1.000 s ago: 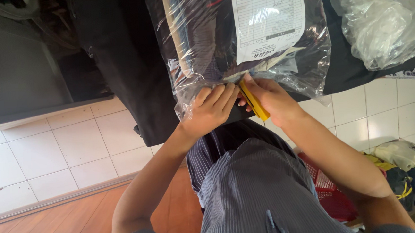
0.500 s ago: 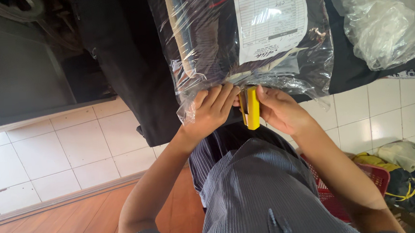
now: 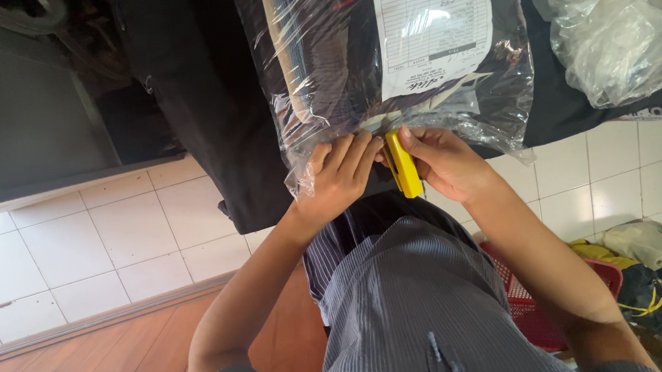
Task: The person folds the edges of a clear plastic bag containing folded clothes and a paper document, then uses a yellow handheld stapler to secure the bag's opening. The person repeats this process multiple times to ensure the package is sealed.
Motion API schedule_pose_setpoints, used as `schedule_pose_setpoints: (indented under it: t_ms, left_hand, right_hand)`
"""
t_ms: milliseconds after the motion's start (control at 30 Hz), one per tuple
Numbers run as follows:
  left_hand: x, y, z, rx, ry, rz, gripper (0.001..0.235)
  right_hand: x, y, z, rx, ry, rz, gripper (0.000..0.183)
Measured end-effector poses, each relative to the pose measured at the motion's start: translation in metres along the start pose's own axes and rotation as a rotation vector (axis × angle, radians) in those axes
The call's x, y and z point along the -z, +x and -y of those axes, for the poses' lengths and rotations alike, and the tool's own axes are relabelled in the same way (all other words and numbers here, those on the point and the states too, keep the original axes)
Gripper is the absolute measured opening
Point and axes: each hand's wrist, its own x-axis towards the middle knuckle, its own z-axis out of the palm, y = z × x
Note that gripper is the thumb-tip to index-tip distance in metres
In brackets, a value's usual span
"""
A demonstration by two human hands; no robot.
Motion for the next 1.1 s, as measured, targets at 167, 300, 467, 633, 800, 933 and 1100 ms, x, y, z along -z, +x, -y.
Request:
schedule_pose_setpoints:
  t_ms: [167,300,467,633,800,933,1100]
  left_hand:
    - [0.002,0.000,-0.001,0.025,0.025,0.014,0.016]
    - [0.002,-0.003,0.002,0.043,0.034,0.015,0.016]
    - [0.004,-0.006,0.008,0.034,-0.041,0.021,0.018]
    - [0.006,-0.008,0.012,0.018,-0.052,0.021,0.021]
    - [0.009,-0.009,0.014,0.010,-0.059,0.069,0.038]
    - [0.012,-0.012,0.015,0.010,-0.061,0.079,0.045]
    - [0.015,-0.012,0.015,0.011,-0.104,0.087,0.039]
  right_hand:
    - [-0.006,0.002,-0.002,0.004,-0.005,-0.024,0.045]
    - [-0.008,0.007,-0.005,-0.008,0.002,-0.023,0.043]
    - [-0.010,0.014,-0.021,0.035,0.028,-0.081,0.038]
    - [-0.011,0.012,-0.029,0.115,0.065,-0.054,0.038]
    - [-0.020,-0.007,-0.021,0.059,0.121,0.006,0.048]
    - [-0.032,-0.013,-0.024,0.070,0.084,0.030,0.051]
    - [-0.032,-0.006,-0.023,0.112,0.171,-0.006,0.049]
